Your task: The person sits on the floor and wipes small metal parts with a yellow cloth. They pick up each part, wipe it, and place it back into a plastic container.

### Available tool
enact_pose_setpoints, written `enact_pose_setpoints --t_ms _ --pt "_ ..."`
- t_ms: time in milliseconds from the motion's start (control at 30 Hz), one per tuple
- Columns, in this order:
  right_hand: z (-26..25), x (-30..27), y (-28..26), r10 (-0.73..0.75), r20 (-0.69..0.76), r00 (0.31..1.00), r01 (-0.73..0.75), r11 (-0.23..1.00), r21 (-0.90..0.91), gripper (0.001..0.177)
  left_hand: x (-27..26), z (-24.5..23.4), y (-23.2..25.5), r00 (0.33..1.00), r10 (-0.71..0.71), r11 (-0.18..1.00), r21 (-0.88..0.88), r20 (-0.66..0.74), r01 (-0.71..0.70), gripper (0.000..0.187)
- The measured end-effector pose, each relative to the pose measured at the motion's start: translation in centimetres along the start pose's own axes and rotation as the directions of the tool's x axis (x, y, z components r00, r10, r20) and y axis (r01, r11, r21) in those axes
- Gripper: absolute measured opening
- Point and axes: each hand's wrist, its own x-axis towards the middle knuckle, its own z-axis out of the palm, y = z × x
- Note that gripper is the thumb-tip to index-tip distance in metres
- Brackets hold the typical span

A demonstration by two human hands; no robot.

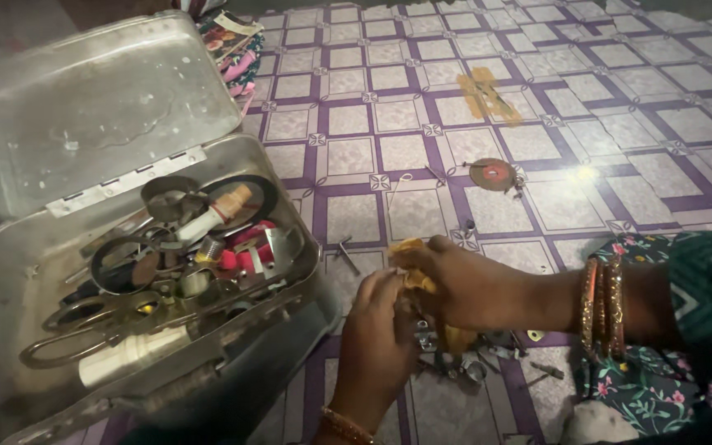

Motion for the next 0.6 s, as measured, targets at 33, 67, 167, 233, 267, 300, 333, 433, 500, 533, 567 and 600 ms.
enact_pose_setpoints --t_ms 33,67,167,233,267,300,333,433,500,533,567,600 --pt "0.3 0.4 0.7 -0.143 0.031 0.989 0.146 0.971 -0.190 0.058 0.0 0.1 -0.5 1.000 -0.007 1.000 0.014 0.000 0.007 0.032" --pt "0.4 0.7 1.4 -0.274 0.088 0.958 0.287 0.885 -0.367 0.048 0.1 0.2 -1.0 1.000 -0.014 1.000 0.028 -0.001 0.014 0.032" --pt "0.7 0.8 2.1 -0.246 0.234 0.941 0.327 0.842 -0.429 0.050 0.2 0.8 -2.3 0.999 0.020 1.000 -0.004 -0.036 -0.020 0.030" --pt "0.8 0.3 1.6 -0.143 0.255 0.956 0.214 0.938 -0.274 0.065 0.0 1.4 -3.2 1.000 -0.014 1.000 -0.003 0.000 0.014 0.025" --pt "0.7 0.0 1.2 -0.105 0.242 0.964 0.147 0.976 -0.158 0.076 0.0 1.9 -3.7 0.996 -0.068 0.998 0.021 0.055 0.067 0.021" --pt "0.5 -0.1 0.8 -0.064 0.234 0.970 0.076 0.996 -0.041 0.086 0.0 2.4 -4.3 0.987 -0.122 0.992 0.047 0.108 0.118 0.017" --pt "0.2 -0.1 0.4 -0.025 0.257 0.966 0.032 0.999 -0.024 0.086 -0.1 2.9 -4.9 0.988 -0.082 0.995 0.062 0.131 0.075 0.016" --pt "-0.1 0.1 -0.1 0.086 0.315 0.945 -0.087 0.996 -0.011 0.084 -0.2 4.5 -7.3 0.982 -0.044 0.996 0.079 0.181 0.030 0.017" --pt "0.1 0.6 0.4 0.156 0.328 0.932 -0.150 0.988 -0.044 0.079 -0.5 5.7 -9.0 0.974 -0.117 0.992 0.058 0.192 0.108 0.020" --pt "0.4 1.0 1.0 0.025 0.324 0.946 0.019 0.991 -0.134 0.070 -0.7 6.2 -10.0 0.974 -0.089 0.991 0.117 0.208 0.065 0.017" --pt "0.7 1.4 1.6 -0.105 0.333 0.937 0.186 0.957 -0.221 0.061 -1.0 6.7 -11.0 0.972 -0.061 0.985 0.173 0.227 0.022 0.015" --pt "1.2 1.8 2.4 -0.231 0.354 0.906 0.345 0.889 -0.301 0.053 -1.1 7.4 -12.1 0.968 -0.035 0.974 0.227 0.248 -0.023 0.014"
